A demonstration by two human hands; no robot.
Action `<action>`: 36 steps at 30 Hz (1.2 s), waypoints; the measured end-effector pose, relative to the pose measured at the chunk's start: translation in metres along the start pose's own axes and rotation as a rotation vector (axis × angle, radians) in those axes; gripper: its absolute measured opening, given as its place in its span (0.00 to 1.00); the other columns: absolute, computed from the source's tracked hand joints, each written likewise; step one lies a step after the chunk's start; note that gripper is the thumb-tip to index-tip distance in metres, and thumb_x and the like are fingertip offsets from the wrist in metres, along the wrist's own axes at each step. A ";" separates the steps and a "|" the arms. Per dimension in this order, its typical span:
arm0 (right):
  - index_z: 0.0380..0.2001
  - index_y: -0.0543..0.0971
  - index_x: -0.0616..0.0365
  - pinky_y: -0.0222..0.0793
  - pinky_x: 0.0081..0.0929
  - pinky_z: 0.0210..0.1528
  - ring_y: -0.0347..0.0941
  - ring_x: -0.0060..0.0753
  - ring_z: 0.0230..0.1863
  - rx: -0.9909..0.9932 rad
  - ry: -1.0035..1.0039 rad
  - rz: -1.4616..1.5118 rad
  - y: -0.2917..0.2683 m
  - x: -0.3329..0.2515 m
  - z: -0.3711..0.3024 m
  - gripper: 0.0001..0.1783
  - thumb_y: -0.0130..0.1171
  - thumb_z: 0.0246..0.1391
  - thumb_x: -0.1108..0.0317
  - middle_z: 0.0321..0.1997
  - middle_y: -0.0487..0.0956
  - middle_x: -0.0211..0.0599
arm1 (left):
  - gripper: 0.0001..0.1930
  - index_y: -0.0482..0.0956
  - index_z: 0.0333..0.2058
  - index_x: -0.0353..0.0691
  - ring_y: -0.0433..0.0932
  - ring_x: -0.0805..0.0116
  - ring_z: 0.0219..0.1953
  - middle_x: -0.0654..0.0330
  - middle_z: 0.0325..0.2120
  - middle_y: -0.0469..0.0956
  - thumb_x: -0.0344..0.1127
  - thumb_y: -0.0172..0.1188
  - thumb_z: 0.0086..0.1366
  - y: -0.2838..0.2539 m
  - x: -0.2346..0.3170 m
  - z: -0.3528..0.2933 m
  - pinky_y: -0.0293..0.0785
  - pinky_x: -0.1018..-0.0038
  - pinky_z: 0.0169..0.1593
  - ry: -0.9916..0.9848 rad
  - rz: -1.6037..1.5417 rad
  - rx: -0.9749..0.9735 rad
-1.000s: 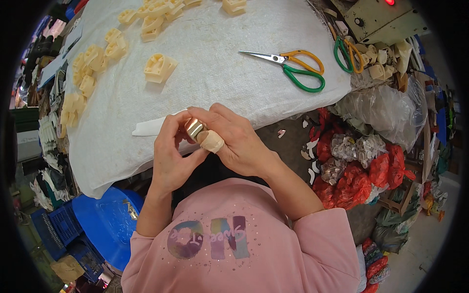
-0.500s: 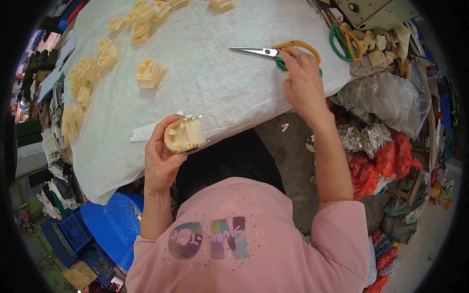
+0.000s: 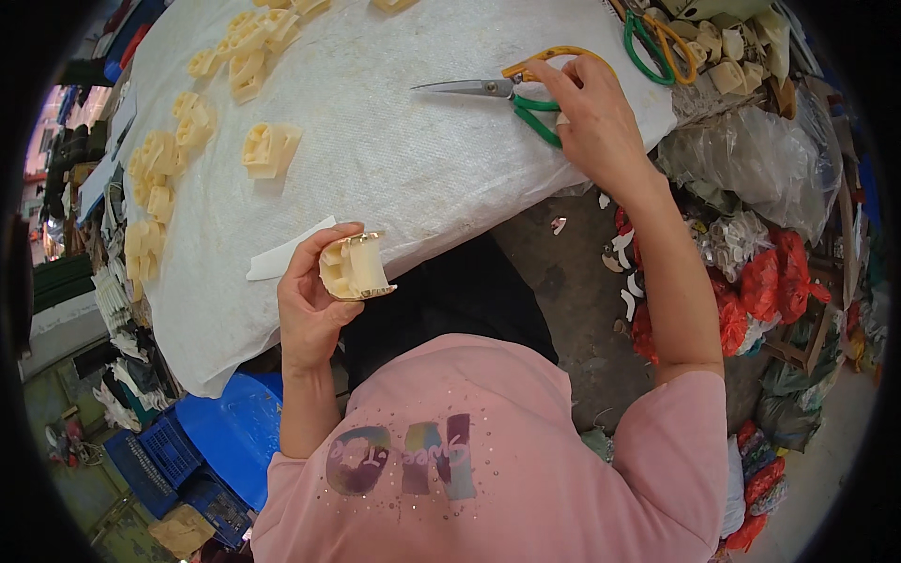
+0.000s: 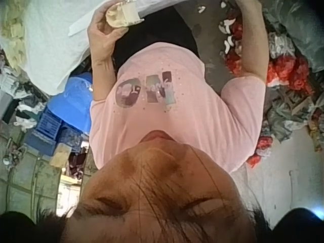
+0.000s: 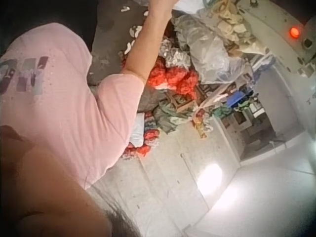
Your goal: Assembling and trimming plastic shoe components using scissors and manual manipulation.
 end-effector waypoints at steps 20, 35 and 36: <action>0.53 0.66 0.65 0.68 0.32 0.37 0.74 0.47 0.34 -0.598 0.155 1.110 0.039 -0.127 -0.112 0.33 0.64 0.45 0.63 0.35 0.75 0.48 | 0.28 0.66 0.51 0.36 0.70 0.58 0.54 0.43 0.55 0.65 0.23 0.66 0.50 0.009 0.024 -0.004 0.64 0.67 0.58 0.381 0.486 0.130; 0.51 0.68 0.64 0.67 0.30 0.29 0.72 0.43 0.24 -0.514 0.192 1.065 0.045 -0.129 -0.117 0.28 0.62 0.48 0.63 0.24 0.73 0.43 | 0.28 0.67 0.51 0.36 0.69 0.57 0.55 0.44 0.54 0.68 0.25 0.67 0.50 0.011 0.019 -0.007 0.63 0.66 0.58 0.342 0.512 0.155; 0.50 0.69 0.64 0.68 0.31 0.29 0.73 0.45 0.24 -0.500 0.178 1.038 0.046 -0.129 -0.119 0.28 0.62 0.48 0.63 0.25 0.74 0.44 | 0.28 0.67 0.51 0.36 0.69 0.56 0.55 0.44 0.53 0.68 0.26 0.67 0.50 0.013 0.020 -0.006 0.63 0.66 0.58 0.353 0.534 0.147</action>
Point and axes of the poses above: each hand's wrist, its own z-axis towards the middle knuckle, its own y-axis out of the palm, x = y × z, the point moved 10 cm from there along z, towards the middle knuckle
